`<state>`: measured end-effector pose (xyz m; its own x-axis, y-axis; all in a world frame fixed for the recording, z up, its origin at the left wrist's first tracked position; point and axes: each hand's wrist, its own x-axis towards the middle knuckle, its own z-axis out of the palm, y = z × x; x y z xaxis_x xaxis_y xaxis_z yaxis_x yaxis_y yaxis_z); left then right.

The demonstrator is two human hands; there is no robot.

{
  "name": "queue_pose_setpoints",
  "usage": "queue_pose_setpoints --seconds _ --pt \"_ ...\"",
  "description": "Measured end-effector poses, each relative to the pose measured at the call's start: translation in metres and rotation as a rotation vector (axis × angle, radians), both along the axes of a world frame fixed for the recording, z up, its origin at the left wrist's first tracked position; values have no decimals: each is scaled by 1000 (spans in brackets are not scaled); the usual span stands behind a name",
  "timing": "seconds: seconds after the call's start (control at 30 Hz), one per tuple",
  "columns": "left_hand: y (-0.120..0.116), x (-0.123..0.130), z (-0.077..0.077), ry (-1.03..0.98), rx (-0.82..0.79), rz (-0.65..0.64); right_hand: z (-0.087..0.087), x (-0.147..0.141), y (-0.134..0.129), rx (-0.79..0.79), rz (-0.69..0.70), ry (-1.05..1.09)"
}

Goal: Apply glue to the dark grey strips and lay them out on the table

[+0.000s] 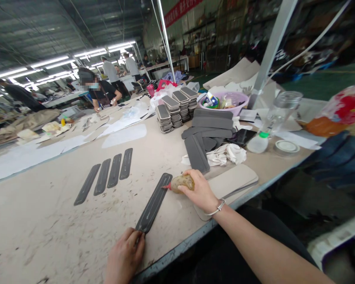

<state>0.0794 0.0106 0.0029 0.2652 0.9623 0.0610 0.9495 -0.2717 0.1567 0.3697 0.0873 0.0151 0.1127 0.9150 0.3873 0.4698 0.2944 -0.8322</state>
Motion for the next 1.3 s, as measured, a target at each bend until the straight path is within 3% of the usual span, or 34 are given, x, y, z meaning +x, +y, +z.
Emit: queue_pose_setpoints --seconds 0.13,0.27,0.4,0.53,0.6,0.67,0.77,0.97,1.07,1.17,1.3 --pt "4 2 22 -91 -23 16 16 11 -2 -49 -54 308" --pt "34 4 72 -64 21 127 23 25 2 -79 -116 689" --pt "110 14 144 51 16 356 25 32 5 -47 -91 981" --pt "198 31 211 172 89 514 29 38 6 -38 -65 1098" --pt "231 40 231 254 176 532 31 42 7 -40 -61 1124" --pt "252 49 236 317 258 524 33 46 7 -43 -58 1142" --pt "265 59 211 360 266 514 36 49 7 -44 -59 1179" --pt "249 61 95 421 119 438 38 45 6 -88 -16 1238" --pt "241 54 47 427 59 430 38 42 5 -121 13 1261" --pt "240 44 20 422 15 424 38 41 5 -145 29 1276" --pt "246 33 9 404 -10 398 40 40 4 -149 30 1290"
